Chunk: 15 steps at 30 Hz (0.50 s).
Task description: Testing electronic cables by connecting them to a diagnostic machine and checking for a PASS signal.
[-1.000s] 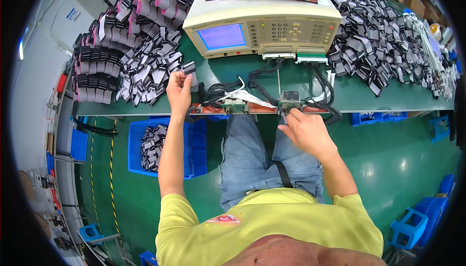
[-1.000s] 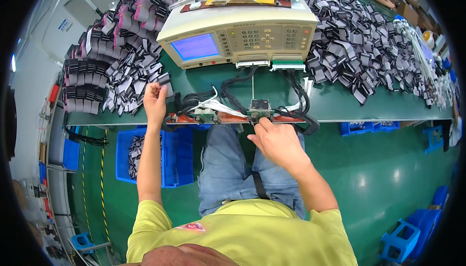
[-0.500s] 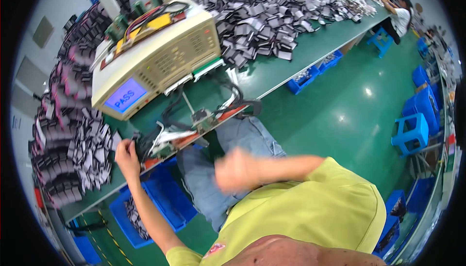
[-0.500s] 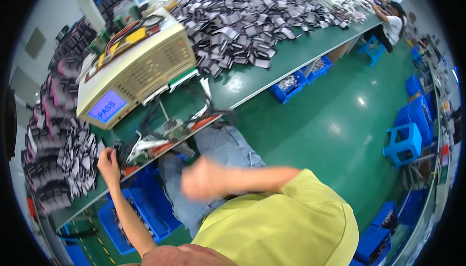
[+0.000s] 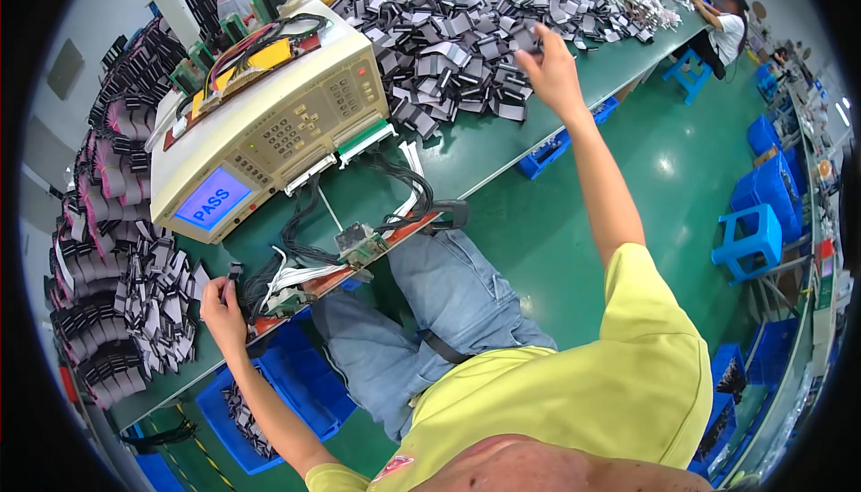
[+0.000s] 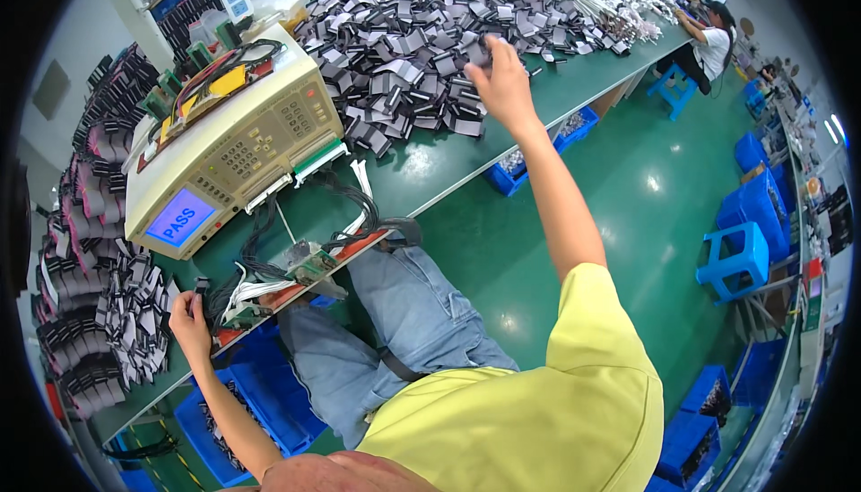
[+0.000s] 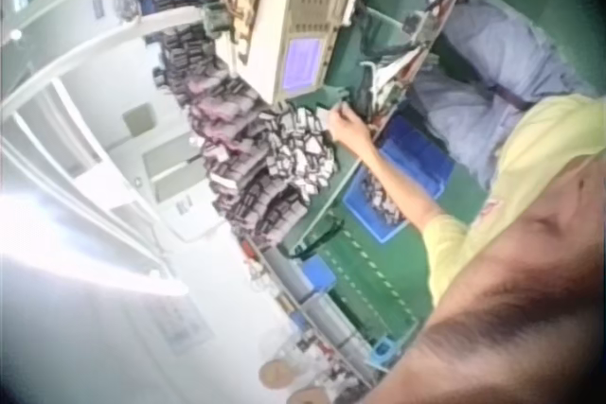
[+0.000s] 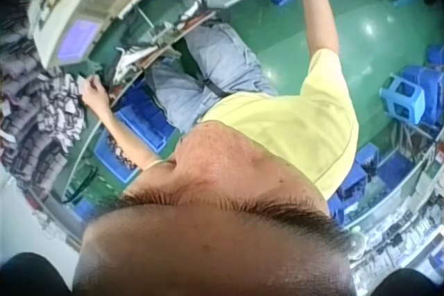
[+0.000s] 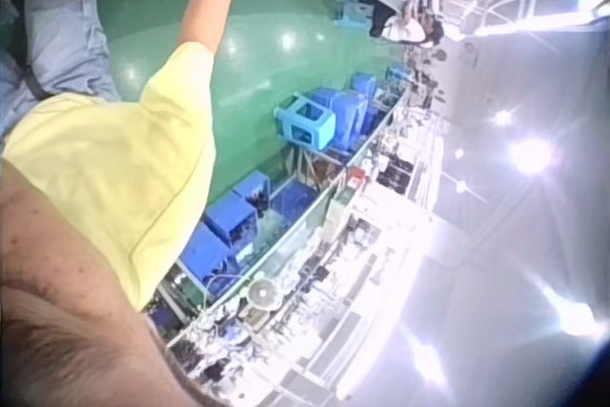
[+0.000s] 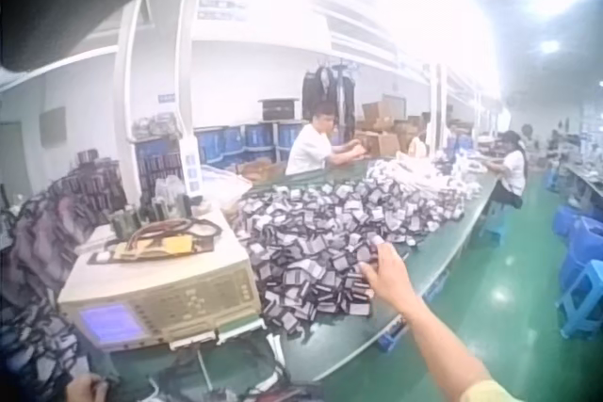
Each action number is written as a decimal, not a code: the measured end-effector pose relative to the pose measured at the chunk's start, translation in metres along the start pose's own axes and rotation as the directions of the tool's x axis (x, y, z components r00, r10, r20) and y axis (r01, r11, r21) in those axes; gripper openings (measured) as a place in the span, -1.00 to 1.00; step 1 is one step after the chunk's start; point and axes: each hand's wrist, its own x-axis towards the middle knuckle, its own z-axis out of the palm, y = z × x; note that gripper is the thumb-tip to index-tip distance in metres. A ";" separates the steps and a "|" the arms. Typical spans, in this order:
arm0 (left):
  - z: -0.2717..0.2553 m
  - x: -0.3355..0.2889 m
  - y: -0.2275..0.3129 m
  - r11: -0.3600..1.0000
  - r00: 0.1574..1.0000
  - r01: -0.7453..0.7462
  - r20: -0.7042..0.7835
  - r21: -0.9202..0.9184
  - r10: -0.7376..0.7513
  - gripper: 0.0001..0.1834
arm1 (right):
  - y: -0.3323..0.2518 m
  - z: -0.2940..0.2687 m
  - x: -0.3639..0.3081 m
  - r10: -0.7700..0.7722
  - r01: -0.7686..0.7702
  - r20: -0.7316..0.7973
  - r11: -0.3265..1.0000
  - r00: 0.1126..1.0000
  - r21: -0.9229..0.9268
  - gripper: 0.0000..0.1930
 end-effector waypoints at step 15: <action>-0.009 -0.073 0.151 0.914 0.961 -0.270 -0.027 -0.302 0.274 -0.81 | -0.196 -0.021 -0.192 -0.283 -0.180 0.490 0.690 0.825 0.701 -0.64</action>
